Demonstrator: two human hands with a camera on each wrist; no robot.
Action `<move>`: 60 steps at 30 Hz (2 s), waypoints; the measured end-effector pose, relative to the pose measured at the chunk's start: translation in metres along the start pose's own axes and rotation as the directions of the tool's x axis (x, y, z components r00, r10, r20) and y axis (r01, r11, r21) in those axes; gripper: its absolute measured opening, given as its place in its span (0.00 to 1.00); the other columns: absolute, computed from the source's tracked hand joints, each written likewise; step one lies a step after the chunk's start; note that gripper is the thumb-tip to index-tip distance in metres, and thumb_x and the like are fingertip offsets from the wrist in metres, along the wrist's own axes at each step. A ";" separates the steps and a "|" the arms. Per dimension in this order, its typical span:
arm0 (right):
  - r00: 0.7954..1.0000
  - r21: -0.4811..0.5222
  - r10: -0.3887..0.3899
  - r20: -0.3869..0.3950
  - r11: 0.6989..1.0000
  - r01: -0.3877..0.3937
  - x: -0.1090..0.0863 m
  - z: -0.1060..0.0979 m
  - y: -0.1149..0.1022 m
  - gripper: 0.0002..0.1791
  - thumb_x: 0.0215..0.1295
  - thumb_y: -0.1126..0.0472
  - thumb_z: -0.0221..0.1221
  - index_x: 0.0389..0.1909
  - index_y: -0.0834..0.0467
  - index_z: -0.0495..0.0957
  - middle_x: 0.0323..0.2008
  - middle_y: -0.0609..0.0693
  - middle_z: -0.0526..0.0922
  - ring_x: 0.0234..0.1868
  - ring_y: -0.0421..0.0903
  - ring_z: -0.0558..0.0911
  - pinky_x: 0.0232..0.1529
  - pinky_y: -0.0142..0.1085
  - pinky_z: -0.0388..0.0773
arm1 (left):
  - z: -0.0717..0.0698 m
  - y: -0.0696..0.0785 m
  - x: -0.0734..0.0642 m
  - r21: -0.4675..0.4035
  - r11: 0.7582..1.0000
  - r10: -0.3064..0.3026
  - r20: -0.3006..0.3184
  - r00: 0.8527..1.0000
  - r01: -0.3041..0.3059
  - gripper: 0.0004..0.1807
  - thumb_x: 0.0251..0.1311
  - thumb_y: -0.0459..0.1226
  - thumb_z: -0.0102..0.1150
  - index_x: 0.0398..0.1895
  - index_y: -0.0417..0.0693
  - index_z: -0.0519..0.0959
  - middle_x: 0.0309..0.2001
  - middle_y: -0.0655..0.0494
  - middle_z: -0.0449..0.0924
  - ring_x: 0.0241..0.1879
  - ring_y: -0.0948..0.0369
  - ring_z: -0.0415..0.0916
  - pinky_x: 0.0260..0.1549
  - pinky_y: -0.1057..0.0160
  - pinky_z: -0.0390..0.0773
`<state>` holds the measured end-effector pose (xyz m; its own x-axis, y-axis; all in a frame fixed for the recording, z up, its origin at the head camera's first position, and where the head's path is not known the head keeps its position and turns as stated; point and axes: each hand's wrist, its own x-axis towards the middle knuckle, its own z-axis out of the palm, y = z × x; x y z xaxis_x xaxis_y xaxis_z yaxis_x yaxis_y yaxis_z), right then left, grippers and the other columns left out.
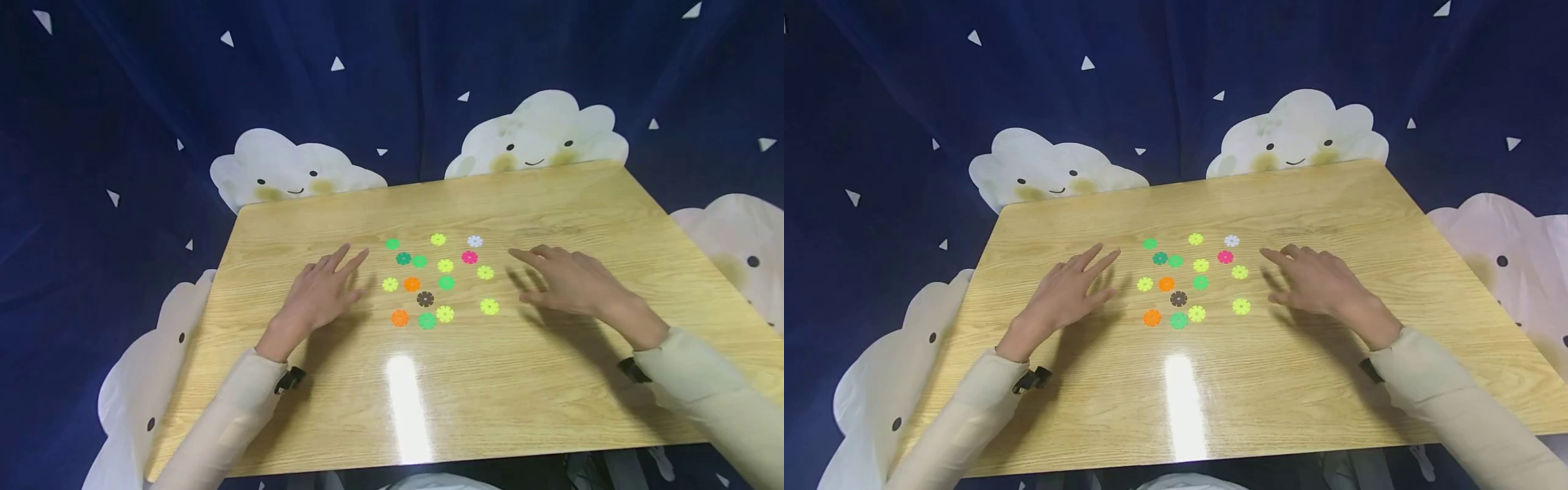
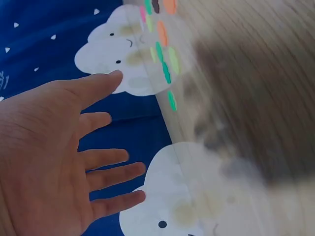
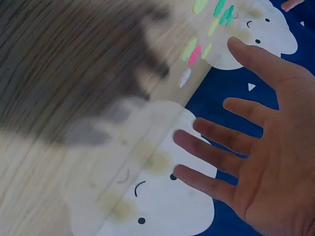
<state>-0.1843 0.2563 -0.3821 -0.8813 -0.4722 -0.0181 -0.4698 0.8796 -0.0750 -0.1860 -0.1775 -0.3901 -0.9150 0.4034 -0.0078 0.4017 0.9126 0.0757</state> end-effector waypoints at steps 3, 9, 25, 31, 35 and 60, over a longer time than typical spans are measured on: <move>0.998 0.080 0.005 0.062 0.997 -0.010 0.004 0.004 0.000 0.44 0.56 0.41 0.67 0.72 0.50 0.62 0.57 0.60 0.76 0.45 0.56 0.81 0.30 0.51 0.79 | 0.003 0.002 0.002 -0.029 1.000 -0.009 0.041 0.999 0.010 0.38 0.67 0.58 0.50 0.77 0.68 0.49 0.75 0.47 0.51 0.70 0.43 0.59 0.66 0.38 0.60; 0.990 0.360 -0.097 0.106 0.931 0.053 0.017 0.021 0.002 0.35 0.56 0.53 0.70 0.63 0.60 0.71 0.44 0.55 0.81 0.37 0.45 0.81 0.35 0.39 0.79 | 0.010 0.009 0.005 -0.067 0.998 0.001 0.065 0.998 0.003 0.37 0.64 0.55 0.58 0.73 0.60 0.61 0.64 0.44 0.69 0.59 0.46 0.72 0.55 0.45 0.74; 0.973 0.625 -0.146 0.176 0.781 0.004 0.032 0.048 -0.007 0.24 0.54 0.62 0.72 0.51 0.60 0.76 0.33 0.53 0.77 0.33 0.45 0.74 0.32 0.31 0.71 | 0.033 0.035 0.018 -0.293 0.949 0.175 0.180 0.968 -0.117 0.26 0.57 0.50 0.67 0.55 0.49 0.77 0.50 0.57 0.77 0.41 0.61 0.74 0.36 0.64 0.76; 0.982 0.600 -0.141 0.129 0.799 0.036 0.035 0.053 -0.013 0.23 0.52 0.63 0.72 0.50 0.58 0.78 0.30 0.53 0.75 0.31 0.46 0.71 0.32 0.33 0.69 | 0.039 0.039 0.020 -0.295 0.934 0.249 0.142 0.958 -0.200 0.23 0.56 0.48 0.69 0.53 0.50 0.79 0.50 0.56 0.75 0.40 0.62 0.73 0.34 0.65 0.75; 0.988 0.579 -0.138 0.069 0.812 0.073 0.034 0.058 -0.015 0.22 0.51 0.64 0.73 0.49 0.56 0.81 0.30 0.52 0.75 0.31 0.46 0.70 0.30 0.32 0.70 | 0.044 0.042 0.021 -0.282 0.928 0.282 0.105 0.954 -0.244 0.25 0.56 0.46 0.69 0.57 0.50 0.78 0.44 0.56 0.74 0.36 0.63 0.69 0.34 0.65 0.74; 0.999 0.636 -0.033 -0.040 0.770 0.051 0.024 0.067 -0.026 0.07 0.63 0.58 0.65 0.27 0.51 0.79 0.18 0.47 0.73 0.16 0.38 0.70 0.20 0.29 0.64 | 0.056 0.049 0.012 -0.419 0.871 0.290 0.011 0.957 -0.259 0.14 0.57 0.35 0.68 0.44 0.51 0.74 0.34 0.63 0.78 0.33 0.66 0.75 0.33 0.69 0.77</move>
<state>-0.1900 0.2183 -0.4469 -0.8668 -0.4980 0.0245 -0.3737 0.6164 -0.6932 -0.1750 -0.1239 -0.4421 -0.7588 0.6513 0.0032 0.5707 0.6625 0.4853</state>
